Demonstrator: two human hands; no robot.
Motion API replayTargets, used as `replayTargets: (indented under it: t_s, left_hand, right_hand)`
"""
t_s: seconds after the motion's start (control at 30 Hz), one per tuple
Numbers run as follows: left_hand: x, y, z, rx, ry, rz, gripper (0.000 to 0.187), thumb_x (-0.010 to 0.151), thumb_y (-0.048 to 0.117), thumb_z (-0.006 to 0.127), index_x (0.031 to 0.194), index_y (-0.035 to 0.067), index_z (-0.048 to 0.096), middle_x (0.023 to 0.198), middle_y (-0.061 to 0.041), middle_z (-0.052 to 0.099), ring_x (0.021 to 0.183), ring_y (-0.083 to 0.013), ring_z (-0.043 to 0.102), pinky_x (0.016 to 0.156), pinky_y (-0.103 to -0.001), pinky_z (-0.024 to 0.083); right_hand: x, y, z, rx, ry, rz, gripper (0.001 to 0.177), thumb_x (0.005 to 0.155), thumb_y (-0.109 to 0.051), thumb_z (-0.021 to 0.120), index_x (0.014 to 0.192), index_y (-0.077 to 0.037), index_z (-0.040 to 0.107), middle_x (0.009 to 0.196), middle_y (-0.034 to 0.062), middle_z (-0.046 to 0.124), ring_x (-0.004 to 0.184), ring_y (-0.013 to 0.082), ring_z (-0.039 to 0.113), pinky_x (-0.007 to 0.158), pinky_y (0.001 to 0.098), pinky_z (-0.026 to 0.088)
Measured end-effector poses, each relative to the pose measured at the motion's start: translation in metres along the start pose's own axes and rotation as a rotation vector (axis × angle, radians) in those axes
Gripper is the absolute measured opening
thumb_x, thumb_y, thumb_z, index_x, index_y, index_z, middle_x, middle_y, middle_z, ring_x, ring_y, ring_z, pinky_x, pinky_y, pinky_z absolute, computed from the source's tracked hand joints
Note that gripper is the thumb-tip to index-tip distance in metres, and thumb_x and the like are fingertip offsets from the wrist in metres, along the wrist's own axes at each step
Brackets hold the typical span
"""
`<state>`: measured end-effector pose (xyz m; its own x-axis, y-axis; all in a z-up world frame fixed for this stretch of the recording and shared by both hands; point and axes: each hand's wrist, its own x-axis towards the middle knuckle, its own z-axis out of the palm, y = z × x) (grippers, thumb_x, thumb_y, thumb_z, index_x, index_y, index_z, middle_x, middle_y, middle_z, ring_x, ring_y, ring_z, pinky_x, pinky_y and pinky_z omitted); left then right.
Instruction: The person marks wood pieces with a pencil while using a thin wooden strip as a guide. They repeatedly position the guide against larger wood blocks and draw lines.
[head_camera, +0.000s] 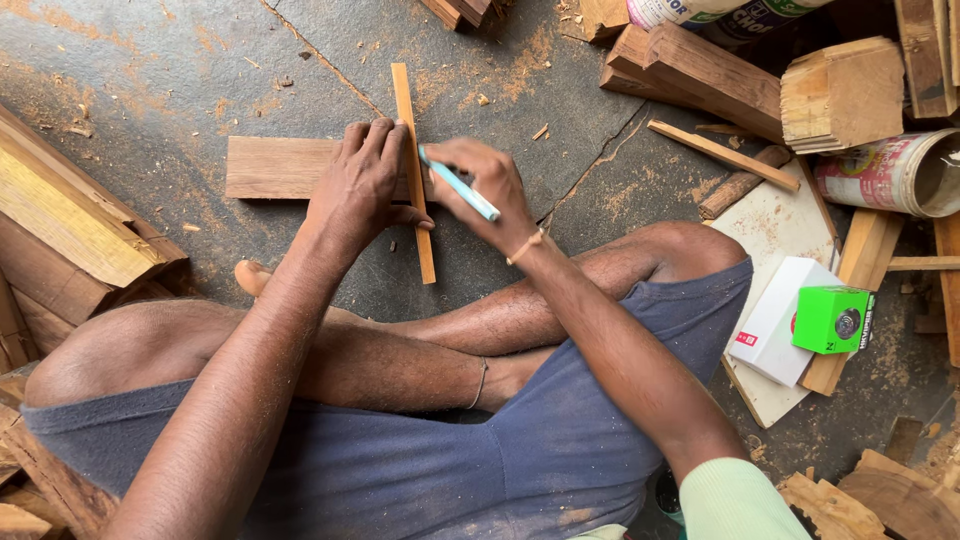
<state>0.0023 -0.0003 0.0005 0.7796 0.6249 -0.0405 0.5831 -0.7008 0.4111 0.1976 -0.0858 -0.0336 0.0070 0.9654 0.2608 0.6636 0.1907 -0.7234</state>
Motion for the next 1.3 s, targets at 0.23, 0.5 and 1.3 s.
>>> replayTargets:
  t_s: [0.23,0.5,1.3]
  left_hand:
    - [0.001,0.001,-0.001,0.011,-0.014,-0.008,0.132,0.046,0.059,0.092,0.148,-0.008,0.04,0.144,-0.02,0.049,0.135,-0.0372,0.045,0.114,-0.047,0.042]
    - [0.005,0.009,-0.02,0.008,-0.197,-0.068,0.131,0.056,0.05,0.098,0.163,0.025,0.026,0.139,-0.016,0.048,0.129,-0.0365,0.044,0.114,-0.052,0.039]
    - [-0.007,-0.055,-0.016,-0.361,-0.038,-0.718,0.044,0.082,0.001,0.072,0.126,0.002,0.066,0.111,-0.02,0.067,0.099,-0.0278,0.069,0.085,-0.044,0.06]
  right_hand:
    - [-0.039,-0.057,-0.043,-0.008,-0.415,0.192,0.018,0.091,-0.017,0.07,0.102,-0.007,0.08,0.098,0.0124,0.081,0.083,0.0203,0.078,0.074,0.0339,0.066]
    - [0.002,-0.031,-0.053,0.065,-0.084,0.371,0.038,0.107,-0.037,0.058,0.131,-0.011,0.071,0.117,0.0088,0.081,0.095,0.0124,0.081,0.074,0.0304,0.069]
    - [0.01,0.055,-0.085,-0.516,-0.176,0.529,0.063,0.07,-0.013,0.092,0.12,-0.015,0.054,0.129,0.015,0.064,0.118,0.0294,0.061,0.085,0.0366,0.06]
